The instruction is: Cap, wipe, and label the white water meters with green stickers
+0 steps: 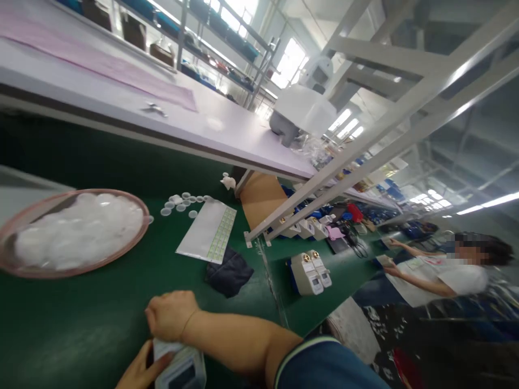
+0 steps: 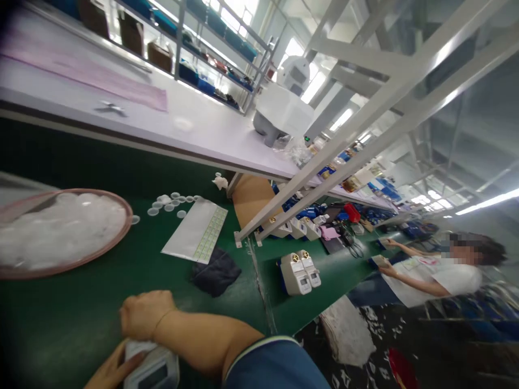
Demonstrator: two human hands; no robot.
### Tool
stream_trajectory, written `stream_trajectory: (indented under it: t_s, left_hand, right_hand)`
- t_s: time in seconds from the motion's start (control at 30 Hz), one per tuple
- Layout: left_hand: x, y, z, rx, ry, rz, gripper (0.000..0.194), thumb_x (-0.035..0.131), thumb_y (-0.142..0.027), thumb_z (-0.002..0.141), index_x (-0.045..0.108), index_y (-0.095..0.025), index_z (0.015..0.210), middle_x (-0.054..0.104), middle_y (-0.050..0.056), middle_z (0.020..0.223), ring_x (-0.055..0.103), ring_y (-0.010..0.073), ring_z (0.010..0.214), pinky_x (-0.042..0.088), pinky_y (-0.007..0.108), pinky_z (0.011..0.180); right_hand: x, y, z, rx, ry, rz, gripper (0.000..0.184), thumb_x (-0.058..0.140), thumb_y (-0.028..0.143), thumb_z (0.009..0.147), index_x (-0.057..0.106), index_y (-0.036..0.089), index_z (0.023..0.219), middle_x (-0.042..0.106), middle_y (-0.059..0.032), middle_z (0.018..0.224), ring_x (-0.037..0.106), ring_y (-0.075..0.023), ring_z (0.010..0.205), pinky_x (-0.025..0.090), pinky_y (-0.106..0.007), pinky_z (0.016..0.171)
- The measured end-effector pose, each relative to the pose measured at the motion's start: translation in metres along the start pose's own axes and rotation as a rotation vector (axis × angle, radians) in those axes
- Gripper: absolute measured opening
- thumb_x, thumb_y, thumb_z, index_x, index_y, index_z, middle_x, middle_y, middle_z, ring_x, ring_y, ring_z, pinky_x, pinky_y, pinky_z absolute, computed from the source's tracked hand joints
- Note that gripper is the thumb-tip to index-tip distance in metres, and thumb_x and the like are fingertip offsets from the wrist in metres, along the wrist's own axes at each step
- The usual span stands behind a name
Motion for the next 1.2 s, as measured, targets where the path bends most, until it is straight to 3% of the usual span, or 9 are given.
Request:
stream_trajectory:
  t_s: [0.13,0.27,0.37,0.5,0.7,0.9,1.03,1.13,1.2]
  left_hand:
    - [0.010,-0.023,-0.020,0.006,0.034,-0.091,0.062,0.066,-0.064,0.064,0.054,-0.013,0.097,0.065,0.012,0.101,0.058,0.0322,0.103,0.046,0.040,0.089]
    - [0.007,-0.029,-0.025,-0.013,-0.030,-0.040,0.055,0.072,-0.052,0.064,0.054,-0.011,0.096,0.063,0.014,0.105,0.057,0.0312,0.102,0.043,0.039,0.088]
    - [0.012,-0.027,-0.027,-0.034,-0.090,-0.129,0.051,0.072,-0.045,0.066,0.050,-0.010,0.097,0.060,0.016,0.108,0.056,0.0301,0.104,0.043,0.037,0.087]
    - [0.022,-0.018,-0.028,-0.023,-0.119,-0.354,0.054,0.073,-0.040,0.067,0.045,-0.010,0.103,0.059,0.017,0.112,0.057,0.0283,0.104,0.045,0.035,0.086]
    - [0.026,-0.006,-0.020,-0.018,-0.138,-0.377,0.057,0.079,-0.042,0.062,0.048,-0.011,0.098,0.060,0.015,0.106,0.058,0.0292,0.098,0.047,0.036,0.081]
    - [0.029,-0.010,-0.023,-0.037,-0.162,-0.477,0.055,0.080,-0.040,0.060,0.049,-0.012,0.096,0.062,0.013,0.102,0.059,0.0269,0.096,0.046,0.034,0.080]
    - [0.003,-0.007,-0.037,-0.050,-0.050,-0.569,0.052,0.076,-0.041,0.064,0.055,-0.012,0.102,0.065,0.013,0.102,0.062,0.0263,0.091,0.047,0.035,0.079]
    - [-0.040,-0.002,-0.050,-0.064,0.006,-0.701,0.051,0.076,-0.040,0.064,0.061,-0.011,0.103,0.066,0.015,0.103,0.063,0.0262,0.091,0.047,0.035,0.084]
    - [-0.075,0.002,-0.058,-0.122,-0.037,-0.689,0.049,0.077,-0.041,0.063,0.064,-0.009,0.098,0.068,0.015,0.100,0.063,0.0263,0.088,0.048,0.034,0.084]
  right_hand:
    - [-0.005,-0.014,-0.007,0.119,-0.048,0.392,0.021,0.053,0.038,0.081,0.065,0.021,0.086,0.072,-0.0045,0.084,0.067,-0.0231,0.084,0.050,-0.038,0.078]
    - [0.004,-0.026,0.003,0.036,0.018,0.561,0.042,0.022,0.029,0.093,0.060,0.014,0.102,0.071,-0.0061,0.082,0.067,-0.0156,0.080,0.049,-0.027,0.071]
    - [0.009,-0.031,0.006,0.010,0.020,0.577,0.040,0.025,0.029,0.092,0.061,0.012,0.101,0.071,-0.0047,0.078,0.066,-0.0140,0.076,0.048,-0.025,0.073]
    - [0.005,-0.028,-0.001,0.029,-0.034,0.461,0.030,0.035,0.030,0.090,0.064,0.021,0.095,0.068,-0.0014,0.073,0.063,-0.0154,0.075,0.043,-0.027,0.076]
    - [0.000,-0.015,-0.007,0.057,-0.100,0.232,0.030,0.036,0.033,0.091,0.062,0.027,0.105,0.068,-0.0045,0.081,0.063,-0.0201,0.078,0.039,-0.030,0.074]
    - [0.005,-0.025,0.006,-0.039,-0.164,0.638,0.029,0.047,0.044,0.085,0.065,0.022,0.092,0.069,-0.0033,0.078,0.063,-0.0180,0.077,0.044,-0.029,0.074]
    - [0.006,-0.038,0.006,-0.006,-0.256,0.814,0.048,0.033,0.052,0.088,0.058,0.017,0.111,0.069,-0.0103,0.104,0.064,-0.0199,0.095,0.048,-0.032,0.077]
    - [0.016,-0.067,-0.019,0.054,-0.329,0.970,0.052,0.039,0.056,0.085,0.056,0.016,0.113,0.067,-0.0126,0.110,0.062,-0.0220,0.102,0.048,-0.036,0.084]
    - [0.029,-0.096,-0.045,0.099,-0.348,1.011,0.049,0.050,0.057,0.080,0.060,0.017,0.107,0.068,-0.0117,0.107,0.062,-0.0227,0.101,0.048,-0.037,0.088]
Point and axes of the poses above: each hand's wrist, its own z-axis towards the middle knuckle, its own x-axis out of the palm, y = z × x, the point moved 5 cm from there along z, towards the middle knuckle
